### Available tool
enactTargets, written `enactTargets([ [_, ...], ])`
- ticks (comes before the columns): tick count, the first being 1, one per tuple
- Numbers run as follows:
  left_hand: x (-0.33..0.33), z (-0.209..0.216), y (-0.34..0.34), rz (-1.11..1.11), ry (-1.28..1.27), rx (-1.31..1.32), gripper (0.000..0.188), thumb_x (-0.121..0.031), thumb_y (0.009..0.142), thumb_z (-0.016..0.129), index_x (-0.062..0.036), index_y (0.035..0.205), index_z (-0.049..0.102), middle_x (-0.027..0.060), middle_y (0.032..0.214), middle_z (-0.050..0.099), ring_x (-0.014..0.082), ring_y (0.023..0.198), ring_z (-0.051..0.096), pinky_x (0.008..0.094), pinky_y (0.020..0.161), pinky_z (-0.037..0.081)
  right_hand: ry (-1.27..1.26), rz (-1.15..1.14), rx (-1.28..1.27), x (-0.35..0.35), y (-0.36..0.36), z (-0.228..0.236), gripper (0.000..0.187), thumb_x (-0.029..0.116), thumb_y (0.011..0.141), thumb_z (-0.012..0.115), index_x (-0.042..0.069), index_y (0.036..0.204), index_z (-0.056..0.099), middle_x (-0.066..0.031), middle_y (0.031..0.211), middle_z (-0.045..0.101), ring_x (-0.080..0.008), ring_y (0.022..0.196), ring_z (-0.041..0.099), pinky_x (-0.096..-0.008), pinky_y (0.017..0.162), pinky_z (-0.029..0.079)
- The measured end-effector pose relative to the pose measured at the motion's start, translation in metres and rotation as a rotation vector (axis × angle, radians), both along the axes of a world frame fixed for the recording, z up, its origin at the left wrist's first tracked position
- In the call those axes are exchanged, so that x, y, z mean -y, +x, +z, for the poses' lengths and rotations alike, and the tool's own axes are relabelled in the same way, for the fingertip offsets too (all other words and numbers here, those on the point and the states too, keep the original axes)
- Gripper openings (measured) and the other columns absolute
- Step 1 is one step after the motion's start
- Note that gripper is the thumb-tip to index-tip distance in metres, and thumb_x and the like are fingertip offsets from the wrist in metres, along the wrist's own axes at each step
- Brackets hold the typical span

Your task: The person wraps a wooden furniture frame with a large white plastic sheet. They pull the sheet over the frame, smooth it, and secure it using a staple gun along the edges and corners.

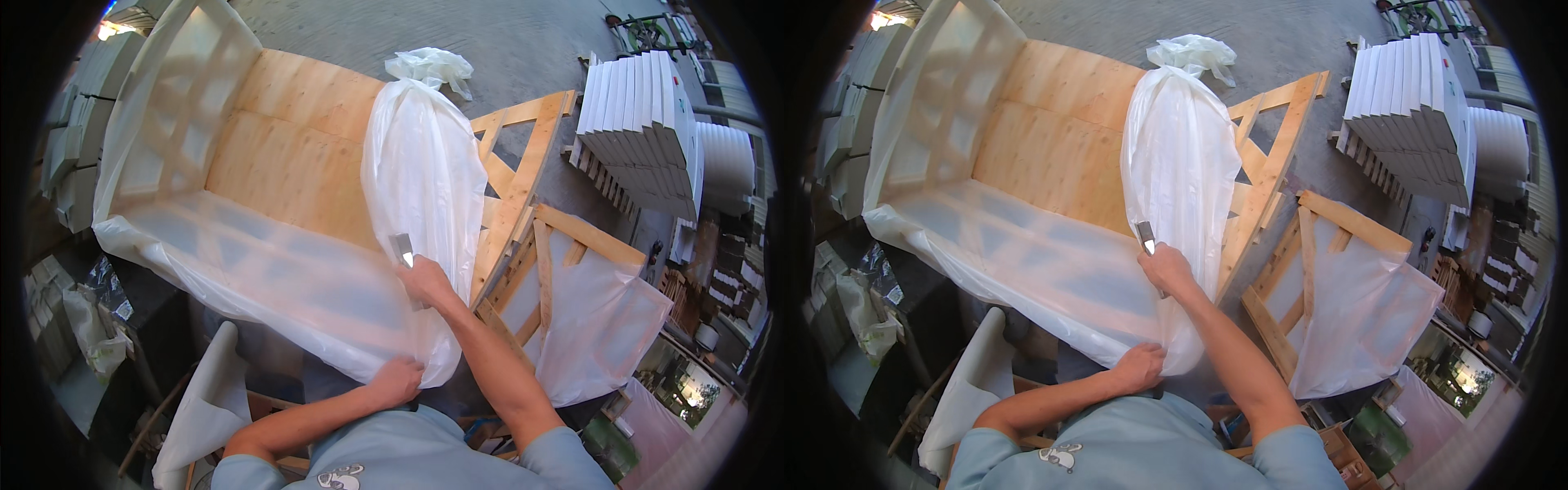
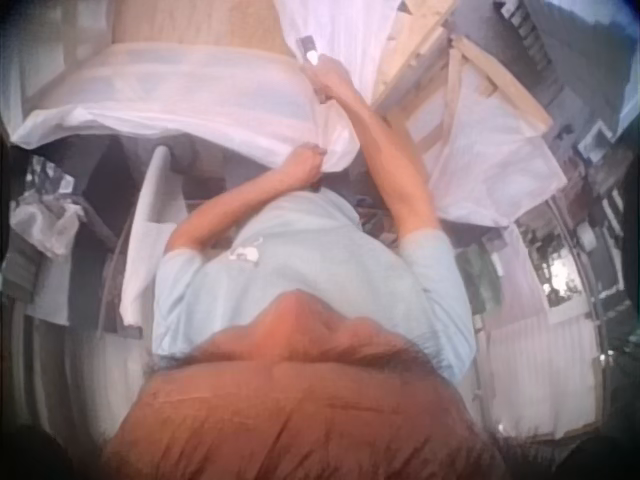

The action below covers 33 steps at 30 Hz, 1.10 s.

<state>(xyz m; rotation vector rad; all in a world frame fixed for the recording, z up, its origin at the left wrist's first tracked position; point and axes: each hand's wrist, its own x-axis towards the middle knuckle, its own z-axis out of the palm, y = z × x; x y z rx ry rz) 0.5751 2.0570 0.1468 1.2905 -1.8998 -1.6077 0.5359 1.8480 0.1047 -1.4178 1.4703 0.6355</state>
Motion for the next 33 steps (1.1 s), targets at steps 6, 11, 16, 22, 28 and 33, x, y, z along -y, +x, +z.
enactTargets([
  [6,-0.007,-0.007,0.004,0.146,-0.115,-0.061,0.028,-0.017,0.070,0.071,-0.0070,0.096,0.065,0.0087,0.096,0.062,0.0281,0.097,0.058,0.0418,0.086,0.043,0.271,-0.382,0.214,-0.021,0.022,-0.109,0.046,0.036,0.083,0.059,-0.009,0.092,0.061,-0.0271,0.083,0.065,-0.0384,0.069,0.065,-0.0445,0.052,0.046],
  [11,-0.006,-0.006,0.013,0.130,-0.069,-0.077,0.027,-0.017,0.071,0.070,-0.0057,0.096,0.066,0.0086,0.102,0.062,0.0278,0.103,0.056,0.0450,0.091,0.040,-0.279,-0.090,-0.075,-0.004,-0.027,-0.161,0.037,0.028,0.083,0.059,-0.008,0.093,0.060,-0.0291,0.086,0.065,-0.0440,0.082,0.064,-0.0471,0.073,0.051],
  [16,0.011,-0.004,0.013,0.061,0.174,-0.144,0.028,-0.014,0.071,0.069,-0.0009,0.095,0.065,0.0132,0.108,0.061,0.0339,0.102,0.057,0.0448,0.087,0.047,-0.778,-0.082,-0.124,0.042,-0.039,-0.122,0.036,0.021,0.087,0.059,-0.006,0.108,0.053,-0.0283,0.099,0.062,-0.0420,0.094,0.061,-0.0471,0.084,0.048],
  [22,0.020,-0.006,0.012,0.084,0.209,-0.161,0.025,-0.015,0.071,0.069,-0.0008,0.091,0.063,0.0167,0.106,0.063,0.0366,0.096,0.061,0.0456,0.079,0.051,-0.774,-0.105,0.016,0.065,0.001,-0.069,0.038,0.024,0.088,0.057,-0.005,0.112,0.054,-0.0237,0.103,0.062,-0.0383,0.100,0.059,-0.0451,0.085,0.047],
  [28,0.013,-0.012,0.013,0.050,0.167,-0.118,0.017,-0.018,0.073,0.068,-0.0040,0.083,0.063,0.0097,0.092,0.062,0.0315,0.084,0.063,0.0425,0.072,0.053,0.054,0.073,0.053,0.041,0.045,-0.106,0.046,0.040,0.085,0.055,-0.005,0.090,0.060,-0.0193,0.075,0.064,-0.0332,0.068,0.062,-0.0436,0.063,0.049],
  [33,0.010,-0.024,0.018,0.043,0.156,-0.197,0.021,-0.022,0.072,0.071,-0.0028,0.078,0.064,0.0124,0.088,0.063,0.0323,0.084,0.063,0.0427,0.071,0.053,0.426,0.329,-0.067,-0.019,0.049,-0.177,0.039,0.033,0.081,0.056,-0.006,0.083,0.064,-0.0225,0.086,0.065,-0.0339,0.075,0.066,-0.0450,0.066,0.052],
])
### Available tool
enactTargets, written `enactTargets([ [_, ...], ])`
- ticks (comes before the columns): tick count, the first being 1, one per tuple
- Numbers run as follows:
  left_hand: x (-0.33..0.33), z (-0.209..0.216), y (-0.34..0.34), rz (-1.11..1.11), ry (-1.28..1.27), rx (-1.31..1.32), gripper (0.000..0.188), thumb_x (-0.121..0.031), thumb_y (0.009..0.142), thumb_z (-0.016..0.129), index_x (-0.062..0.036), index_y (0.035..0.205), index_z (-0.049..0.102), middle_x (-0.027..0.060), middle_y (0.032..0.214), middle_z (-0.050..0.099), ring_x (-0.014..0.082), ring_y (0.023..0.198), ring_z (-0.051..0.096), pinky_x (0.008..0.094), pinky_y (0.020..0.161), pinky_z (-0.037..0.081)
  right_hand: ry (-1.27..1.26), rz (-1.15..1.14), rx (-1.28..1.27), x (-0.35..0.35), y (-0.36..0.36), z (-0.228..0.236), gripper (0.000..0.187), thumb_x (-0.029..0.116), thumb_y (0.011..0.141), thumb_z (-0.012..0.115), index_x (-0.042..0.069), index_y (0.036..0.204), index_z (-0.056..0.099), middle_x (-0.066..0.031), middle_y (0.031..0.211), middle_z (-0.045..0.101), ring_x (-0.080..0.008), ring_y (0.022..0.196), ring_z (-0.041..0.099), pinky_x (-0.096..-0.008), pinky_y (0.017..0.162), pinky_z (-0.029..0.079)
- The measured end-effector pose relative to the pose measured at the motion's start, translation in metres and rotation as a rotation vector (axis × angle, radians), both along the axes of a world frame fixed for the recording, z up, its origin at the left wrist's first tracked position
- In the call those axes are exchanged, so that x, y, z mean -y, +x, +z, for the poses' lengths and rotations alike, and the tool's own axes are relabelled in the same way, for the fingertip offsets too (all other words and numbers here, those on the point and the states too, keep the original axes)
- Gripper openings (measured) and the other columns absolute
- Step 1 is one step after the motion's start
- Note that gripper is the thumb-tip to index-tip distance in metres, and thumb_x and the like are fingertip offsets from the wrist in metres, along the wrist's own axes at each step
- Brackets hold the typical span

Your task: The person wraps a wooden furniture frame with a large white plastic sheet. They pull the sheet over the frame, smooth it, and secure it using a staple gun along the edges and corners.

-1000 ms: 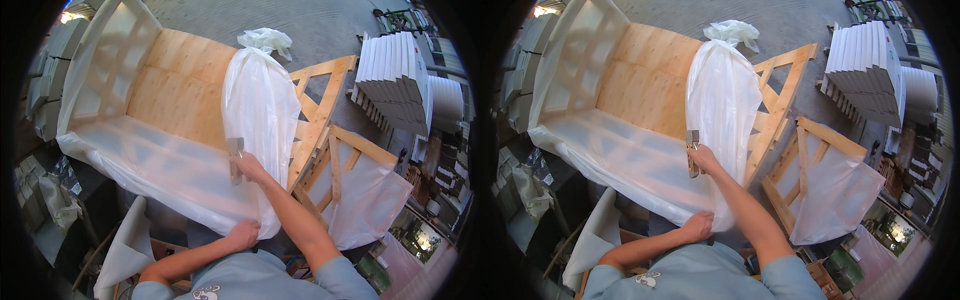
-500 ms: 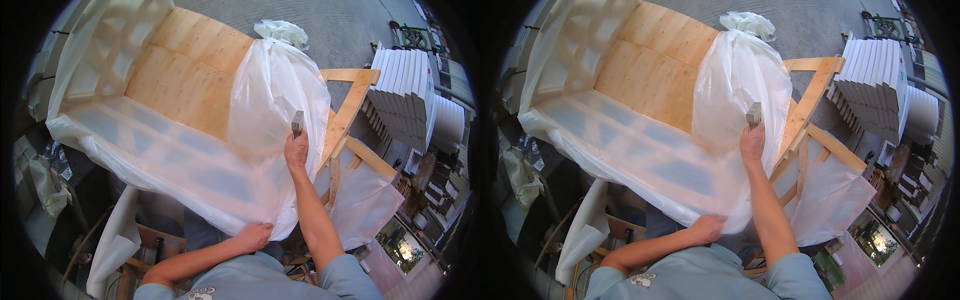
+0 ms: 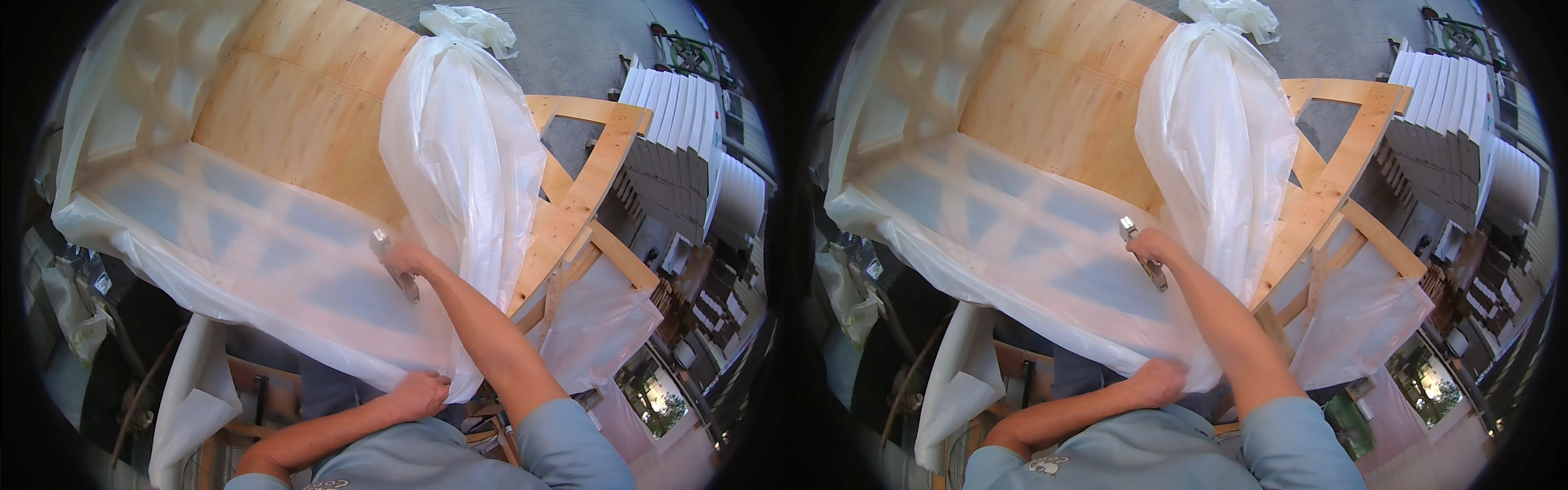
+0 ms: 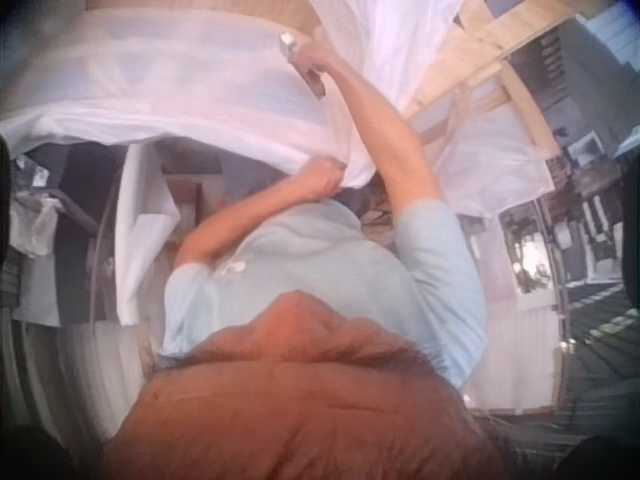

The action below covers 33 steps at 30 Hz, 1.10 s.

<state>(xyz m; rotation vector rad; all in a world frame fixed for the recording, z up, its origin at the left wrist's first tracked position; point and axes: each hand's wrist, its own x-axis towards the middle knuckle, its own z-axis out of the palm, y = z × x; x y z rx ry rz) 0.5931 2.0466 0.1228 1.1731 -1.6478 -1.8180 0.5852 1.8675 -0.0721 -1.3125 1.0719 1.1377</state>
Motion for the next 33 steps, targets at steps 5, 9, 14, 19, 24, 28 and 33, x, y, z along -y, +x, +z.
enactTargets([
  [5,0.003,-0.007,0.005,0.006,0.045,-0.064,0.021,-0.023,0.072,0.071,-0.0031,0.074,0.064,0.0117,0.087,0.062,0.0315,0.083,0.063,0.0416,0.070,0.053,0.142,-0.073,-0.267,-0.028,-0.072,-0.059,0.040,0.032,0.083,0.057,-0.005,0.096,0.060,-0.0199,0.093,0.062,-0.0346,0.075,0.066,-0.0496,0.059,0.055],
  [9,0.005,-0.010,0.006,-0.038,0.061,-0.087,0.018,-0.019,0.073,0.069,-0.0032,0.079,0.065,0.0100,0.093,0.065,0.0297,0.087,0.063,0.0399,0.072,0.054,0.122,-0.085,-0.423,-0.012,-0.119,-0.078,0.037,0.029,0.084,0.056,-0.003,0.101,0.058,-0.0198,0.099,0.061,-0.0379,0.076,0.066,-0.0524,0.061,0.059],
  [14,0.005,-0.011,0.004,-0.035,0.010,-0.096,0.019,-0.021,0.071,0.071,-0.0040,0.077,0.065,0.0099,0.089,0.063,0.0293,0.087,0.062,0.0400,0.068,0.053,0.145,-0.258,-0.481,0.003,-0.129,-0.083,0.033,0.032,0.085,0.056,0.002,0.099,0.061,-0.0168,0.095,0.065,-0.0322,0.074,0.068,-0.0477,0.062,0.059],
  [19,0.003,-0.012,-0.003,-0.052,0.043,-0.096,0.020,-0.024,0.070,0.071,-0.0060,0.074,0.063,0.0087,0.087,0.060,0.0282,0.089,0.058,0.0411,0.065,0.052,0.305,-0.333,-0.464,-0.003,-0.119,-0.088,0.032,0.036,0.087,0.055,0.007,0.098,0.063,-0.0109,0.085,0.069,-0.0252,0.069,0.068,-0.0412,0.061,0.058],
  [24,-0.001,-0.014,-0.007,-0.071,0.066,-0.099,0.017,-0.022,0.072,0.067,-0.0062,0.076,0.062,0.0083,0.090,0.060,0.0285,0.091,0.058,0.0411,0.065,0.052,0.207,-0.382,-0.493,-0.032,-0.131,-0.098,0.029,0.036,0.087,0.055,0.009,0.089,0.066,-0.0104,0.082,0.069,-0.0247,0.066,0.067,-0.0412,0.058,0.055],
  [28,-0.001,-0.012,-0.008,-0.080,0.075,-0.102,0.017,-0.022,0.072,0.066,-0.0058,0.077,0.062,0.0083,0.090,0.060,0.0284,0.093,0.057,0.0401,0.066,0.051,0.015,-0.227,-0.256,-0.073,-0.178,-0.127,0.029,0.035,0.087,0.055,0.010,0.086,0.068,-0.0101,0.081,0.067,-0.0243,0.067,0.065,-0.0437,0.056,0.053],
  [33,-0.002,-0.011,-0.008,-0.120,0.043,-0.083,0.018,-0.022,0.073,0.066,-0.0045,0.077,0.062,0.0092,0.089,0.060,0.0283,0.091,0.058,0.0398,0.067,0.052,-0.020,-0.262,-0.271,-0.080,-0.184,-0.147,0.030,0.035,0.086,0.056,0.007,0.090,0.067,-0.0095,0.083,0.065,-0.0249,0.068,0.063,-0.0439,0.057,0.052],
])
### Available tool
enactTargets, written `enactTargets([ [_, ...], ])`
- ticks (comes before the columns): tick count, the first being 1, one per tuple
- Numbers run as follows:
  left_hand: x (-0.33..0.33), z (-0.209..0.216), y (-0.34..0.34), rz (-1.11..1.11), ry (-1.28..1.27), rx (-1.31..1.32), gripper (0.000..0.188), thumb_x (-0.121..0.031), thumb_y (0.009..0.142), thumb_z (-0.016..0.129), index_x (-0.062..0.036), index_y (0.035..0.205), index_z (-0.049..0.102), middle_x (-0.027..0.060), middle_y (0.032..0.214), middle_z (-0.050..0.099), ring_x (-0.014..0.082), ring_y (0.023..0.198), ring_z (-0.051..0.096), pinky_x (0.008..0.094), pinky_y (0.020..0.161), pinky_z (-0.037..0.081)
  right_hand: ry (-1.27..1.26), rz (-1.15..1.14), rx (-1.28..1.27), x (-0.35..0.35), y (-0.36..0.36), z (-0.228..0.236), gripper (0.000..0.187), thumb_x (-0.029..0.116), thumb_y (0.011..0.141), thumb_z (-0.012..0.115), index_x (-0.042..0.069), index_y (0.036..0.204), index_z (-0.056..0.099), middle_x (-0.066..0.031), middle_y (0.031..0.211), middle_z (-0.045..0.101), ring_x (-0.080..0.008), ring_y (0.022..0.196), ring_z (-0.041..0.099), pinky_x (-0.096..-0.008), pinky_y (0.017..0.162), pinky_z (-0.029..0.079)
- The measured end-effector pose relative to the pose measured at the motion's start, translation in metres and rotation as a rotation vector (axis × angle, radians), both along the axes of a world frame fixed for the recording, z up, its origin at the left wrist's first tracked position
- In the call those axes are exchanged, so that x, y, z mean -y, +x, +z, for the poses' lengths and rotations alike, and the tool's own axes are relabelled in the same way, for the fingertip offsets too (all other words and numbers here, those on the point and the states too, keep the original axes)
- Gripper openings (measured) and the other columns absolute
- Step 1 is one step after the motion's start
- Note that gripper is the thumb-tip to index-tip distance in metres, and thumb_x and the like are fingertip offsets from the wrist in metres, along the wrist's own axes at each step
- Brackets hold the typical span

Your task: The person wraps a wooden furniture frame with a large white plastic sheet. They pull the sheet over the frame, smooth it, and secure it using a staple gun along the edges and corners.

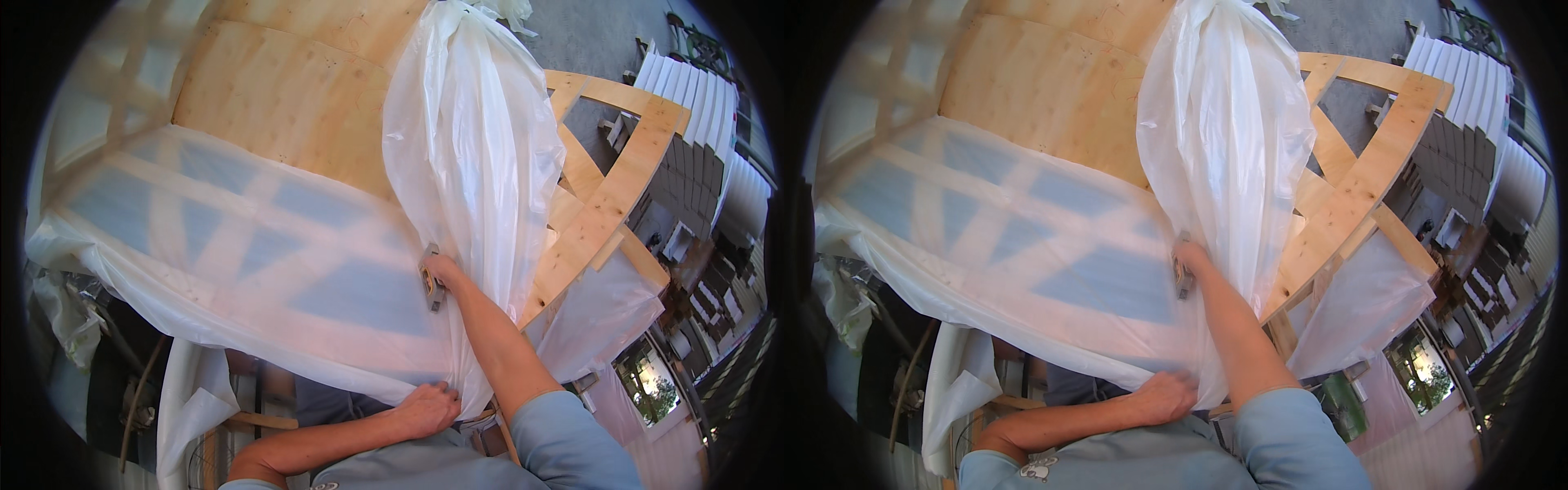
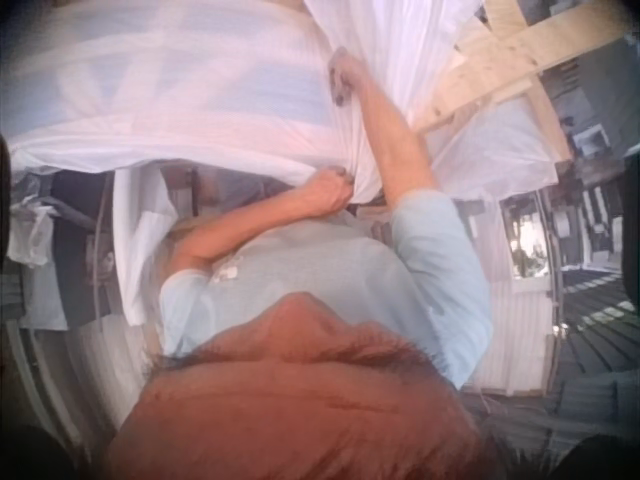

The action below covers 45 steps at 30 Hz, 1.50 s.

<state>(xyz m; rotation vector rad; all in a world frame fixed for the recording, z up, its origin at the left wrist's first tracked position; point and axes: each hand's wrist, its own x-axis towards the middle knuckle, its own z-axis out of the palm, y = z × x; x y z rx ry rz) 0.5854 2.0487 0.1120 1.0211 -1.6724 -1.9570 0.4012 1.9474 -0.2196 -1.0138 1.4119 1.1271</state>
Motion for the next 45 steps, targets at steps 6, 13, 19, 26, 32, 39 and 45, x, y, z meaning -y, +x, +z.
enactTargets([
  [6,-0.007,0.003,-0.001,0.066,-0.061,0.057,0.014,-0.016,0.071,0.063,-0.0025,0.076,0.062,0.0108,0.087,0.060,0.0289,0.084,0.061,0.0390,0.065,0.053,-0.063,-0.295,-0.061,0.064,0.062,0.103,0.038,0.039,0.086,0.059,0.003,0.095,0.065,-0.0121,0.087,0.064,-0.0257,0.069,0.063,-0.0426,0.061,0.055],
  [13,-0.019,0.005,-0.003,0.030,-0.105,0.098,0.014,-0.014,0.070,0.062,-0.0055,0.081,0.061,0.0093,0.090,0.060,0.0263,0.092,0.061,0.0376,0.072,0.052,0.361,-0.259,0.015,0.089,0.082,0.228,0.045,0.037,0.087,0.062,-0.003,0.108,0.063,-0.0141,0.098,0.066,-0.0250,0.075,0.067,-0.0395,0.063,0.057],
  [19,-0.027,0.007,-0.005,0.069,-0.185,0.090,0.013,-0.013,0.070,0.061,-0.0090,0.082,0.060,0.0092,0.094,0.061,0.0275,0.097,0.060,0.0395,0.081,0.050,0.564,-0.204,-0.117,0.085,0.068,0.319,0.049,0.038,0.086,0.063,-0.007,0.106,0.063,-0.0158,0.100,0.066,-0.0226,0.073,0.066,-0.0342,0.060,0.056],
  [26,-0.032,0.007,-0.004,-0.012,-0.148,0.076,0.021,-0.013,0.068,0.065,-0.0071,0.088,0.062,0.0115,0.103,0.062,0.0286,0.111,0.055,0.0401,0.092,0.044,0.178,-0.087,0.060,0.036,0.043,0.349,0.055,0.048,0.085,0.055,-0.005,0.076,0.065,-0.0108,0.065,0.064,-0.0202,0.056,0.061,-0.0325,0.060,0.050],
  [32,-0.044,0.000,0.004,0.045,-0.214,0.055,0.051,-0.017,0.066,0.074,-0.0031,0.112,0.058,0.0159,0.122,0.058,0.0312,0.120,0.051,0.0408,0.102,0.039,0.076,-0.134,0.158,0.020,0.034,0.357,0.057,0.048,0.085,0.051,-0.006,0.089,0.068,-0.0209,0.079,0.067,-0.0292,0.078,0.066,-0.0386,0.075,0.050],
  [39,-0.051,0.006,-0.008,0.065,-0.158,0.159,0.059,-0.018,0.069,0.073,-0.0019,0.122,0.054,0.0172,0.127,0.057,0.0314,0.121,0.051,0.0412,0.104,0.038,-0.229,-0.062,0.411,0.006,0.035,0.387,0.053,0.045,0.086,0.054,-0.005,0.098,0.064,-0.0294,0.090,0.065,-0.0416,0.089,0.065,-0.0453,0.082,0.049],
  [45,-0.052,0.016,-0.034,0.087,-0.193,0.327,0.055,-0.017,0.070,0.071,-0.0034,0.120,0.055,0.0153,0.119,0.061,0.0293,0.117,0.054,0.0405,0.102,0.039,-0.440,-0.243,0.603,-0.004,-0.007,0.432,0.056,0.043,0.085,0.058,-0.005,0.113,0.058,-0.0305,0.096,0.064,-0.0424,0.093,0.064,-0.0438,0.083,0.049],
])
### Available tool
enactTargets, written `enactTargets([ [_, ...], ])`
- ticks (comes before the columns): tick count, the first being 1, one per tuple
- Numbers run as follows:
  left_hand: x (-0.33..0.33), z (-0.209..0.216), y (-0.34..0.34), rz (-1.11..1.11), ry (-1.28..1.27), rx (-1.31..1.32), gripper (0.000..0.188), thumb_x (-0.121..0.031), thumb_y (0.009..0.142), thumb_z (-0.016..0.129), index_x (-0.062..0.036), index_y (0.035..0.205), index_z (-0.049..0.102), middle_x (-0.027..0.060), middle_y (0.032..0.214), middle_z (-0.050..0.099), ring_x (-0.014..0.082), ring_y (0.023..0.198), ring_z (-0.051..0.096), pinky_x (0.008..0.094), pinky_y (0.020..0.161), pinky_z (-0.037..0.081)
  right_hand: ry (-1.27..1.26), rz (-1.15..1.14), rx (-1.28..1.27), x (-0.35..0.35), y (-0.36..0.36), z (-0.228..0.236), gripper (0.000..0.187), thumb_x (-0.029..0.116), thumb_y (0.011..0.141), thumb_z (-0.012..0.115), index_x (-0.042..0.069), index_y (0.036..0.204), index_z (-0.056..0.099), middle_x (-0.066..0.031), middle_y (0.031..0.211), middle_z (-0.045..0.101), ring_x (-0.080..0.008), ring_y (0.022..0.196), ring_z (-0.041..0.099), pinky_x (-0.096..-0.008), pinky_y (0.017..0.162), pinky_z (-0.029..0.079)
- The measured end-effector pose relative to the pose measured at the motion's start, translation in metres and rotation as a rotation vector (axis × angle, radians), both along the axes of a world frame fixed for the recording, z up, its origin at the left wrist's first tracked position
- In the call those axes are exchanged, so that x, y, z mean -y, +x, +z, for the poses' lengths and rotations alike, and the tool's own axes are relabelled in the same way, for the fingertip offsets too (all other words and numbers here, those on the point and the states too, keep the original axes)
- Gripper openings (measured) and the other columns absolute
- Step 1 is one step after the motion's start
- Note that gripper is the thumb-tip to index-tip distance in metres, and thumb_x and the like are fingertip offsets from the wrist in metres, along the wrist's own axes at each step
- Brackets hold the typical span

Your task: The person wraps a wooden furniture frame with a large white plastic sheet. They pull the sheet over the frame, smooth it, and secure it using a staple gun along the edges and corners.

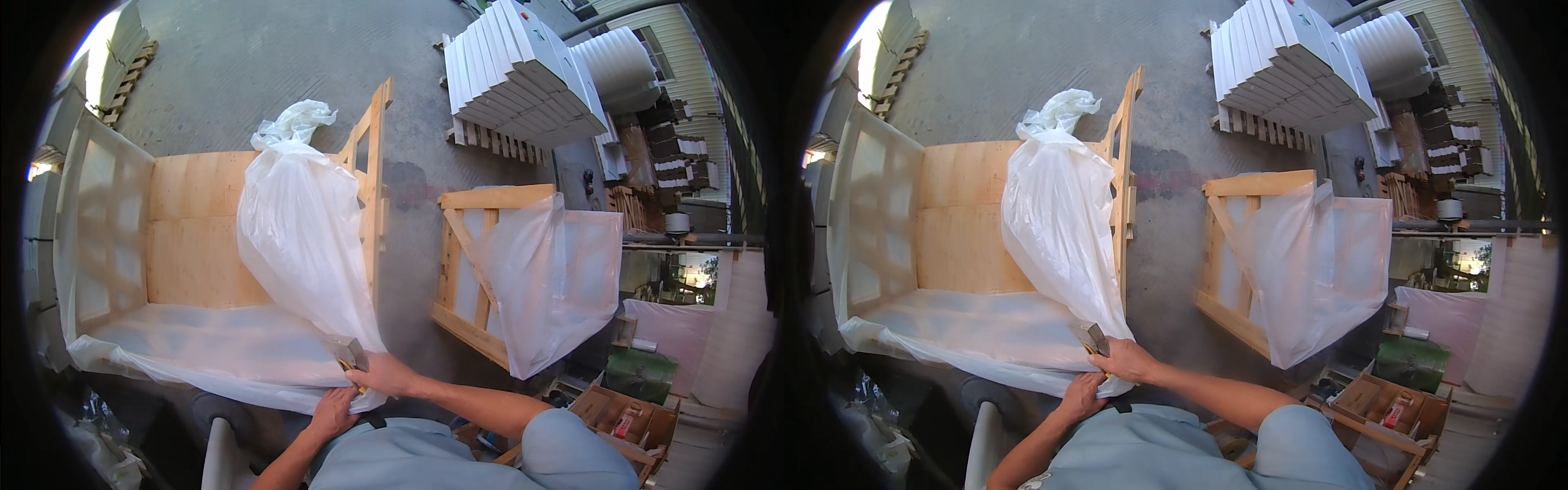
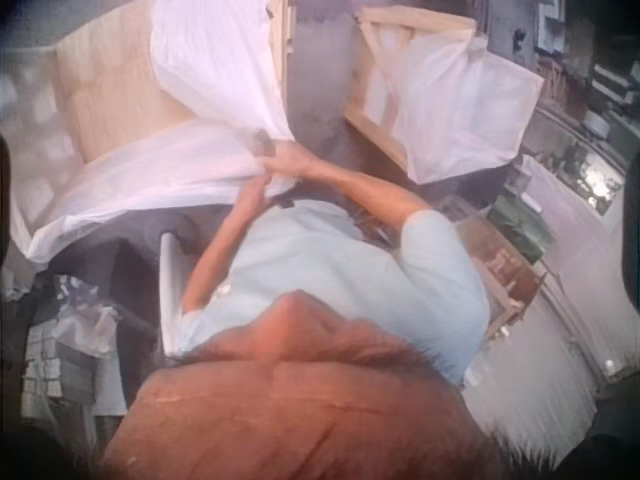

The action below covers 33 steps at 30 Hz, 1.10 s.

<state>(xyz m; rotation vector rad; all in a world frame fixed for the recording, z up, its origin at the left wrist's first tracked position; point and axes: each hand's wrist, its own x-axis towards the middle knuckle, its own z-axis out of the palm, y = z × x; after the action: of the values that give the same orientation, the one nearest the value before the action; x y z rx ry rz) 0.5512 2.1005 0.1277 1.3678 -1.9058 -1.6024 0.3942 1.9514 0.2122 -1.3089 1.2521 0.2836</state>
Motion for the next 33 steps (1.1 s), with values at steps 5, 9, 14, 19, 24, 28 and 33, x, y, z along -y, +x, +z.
enactTargets([
  [5,-0.008,0.018,-0.019,0.018,-0.173,0.220,0.052,-0.021,0.071,0.071,-0.0030,0.117,0.056,0.0151,0.114,0.063,0.0291,0.111,0.057,0.0416,0.101,0.038,-0.067,-0.248,0.168,-0.009,-0.064,0.024,0.046,0.038,0.086,0.062,-0.002,0.107,0.061,-0.0158,0.088,0.068,-0.0281,0.082,0.065,-0.0368,0.081,0.049],
  [9,-0.016,0.029,-0.039,0.083,-0.175,0.366,0.053,-0.027,0.072,0.071,-0.0019,0.116,0.056,0.0167,0.112,0.063,0.0298,0.110,0.057,0.0418,0.100,0.038,-0.058,-0.393,0.264,-0.021,-0.129,0.026,0.035,0.031,0.087,0.063,-0.001,0.100,0.065,-0.0096,0.090,0.068,-0.0186,0.084,0.064,-0.0339,0.082,0.048],
  [14,-0.034,0.023,-0.056,0.157,-0.251,0.427,0.052,-0.030,0.074,0.071,-0.0024,0.115,0.056,0.0155,0.112,0.063,0.0291,0.109,0.058,0.0425,0.096,0.040,0.105,-1.145,0.405,-0.048,-0.187,-0.031,0.025,0.022,0.088,0.061,0.002,0.103,0.060,-0.0134,0.091,0.067,-0.0257,0.087,0.067,-0.0433,0.082,0.056],
  [19,-0.050,0.006,-0.066,0.165,-0.391,0.512,0.050,-0.032,0.076,0.070,-0.0010,0.113,0.055,0.0149,0.110,0.061,0.0288,0.108,0.057,0.0426,0.091,0.041,0.107,-1.398,0.636,-0.077,-0.246,-0.056,0.023,0.020,0.089,0.058,0.004,0.105,0.059,-0.0132,0.091,0.067,-0.0290,0.085,0.068,-0.0480,0.076,0.058],
  [24,-0.073,-0.006,-0.091,0.376,-0.524,0.516,0.062,-0.030,0.076,0.072,0.0032,0.123,0.050,0.0225,0.120,0.056,0.0364,0.110,0.055,0.0450,0.092,0.042,0.023,-1.472,0.356,-0.130,-0.304,-0.074,0.020,0.016,0.085,0.060,0.001,0.098,0.059,-0.0118,0.083,0.065,-0.0263,0.074,0.068,-0.0435,0.059,0.060],
  [28,-0.091,-0.001,-0.104,0.462,-0.650,0.460,0.070,-0.025,0.074,0.075,0.0029,0.130,0.045,0.0263,0.124,0.053,0.0386,0.107,0.056,0.0438,0.088,0.047,-0.035,-1.460,0.212,-0.188,-0.354,-0.105,0.020,0.019,0.086,0.062,-0.001,0.091,0.062,-0.0138,0.079,0.067,-0.0286,0.067,0.069,-0.0449,0.056,0.060],
  [33,-0.096,0.005,-0.116,0.392,-0.637,0.527,0.043,-0.021,0.075,0.074,-0.0042,0.110,0.056,0.0211,0.114,0.056,0.0400,0.104,0.056,0.0451,0.085,0.049,-0.159,-1.340,-0.184,-0.230,-0.400,-0.153,0.024,0.017,0.079,0.064,-0.007,0.081,0.065,-0.0155,0.073,0.067,-0.0270,0.064,0.069,-0.0403,0.055,0.056],
])
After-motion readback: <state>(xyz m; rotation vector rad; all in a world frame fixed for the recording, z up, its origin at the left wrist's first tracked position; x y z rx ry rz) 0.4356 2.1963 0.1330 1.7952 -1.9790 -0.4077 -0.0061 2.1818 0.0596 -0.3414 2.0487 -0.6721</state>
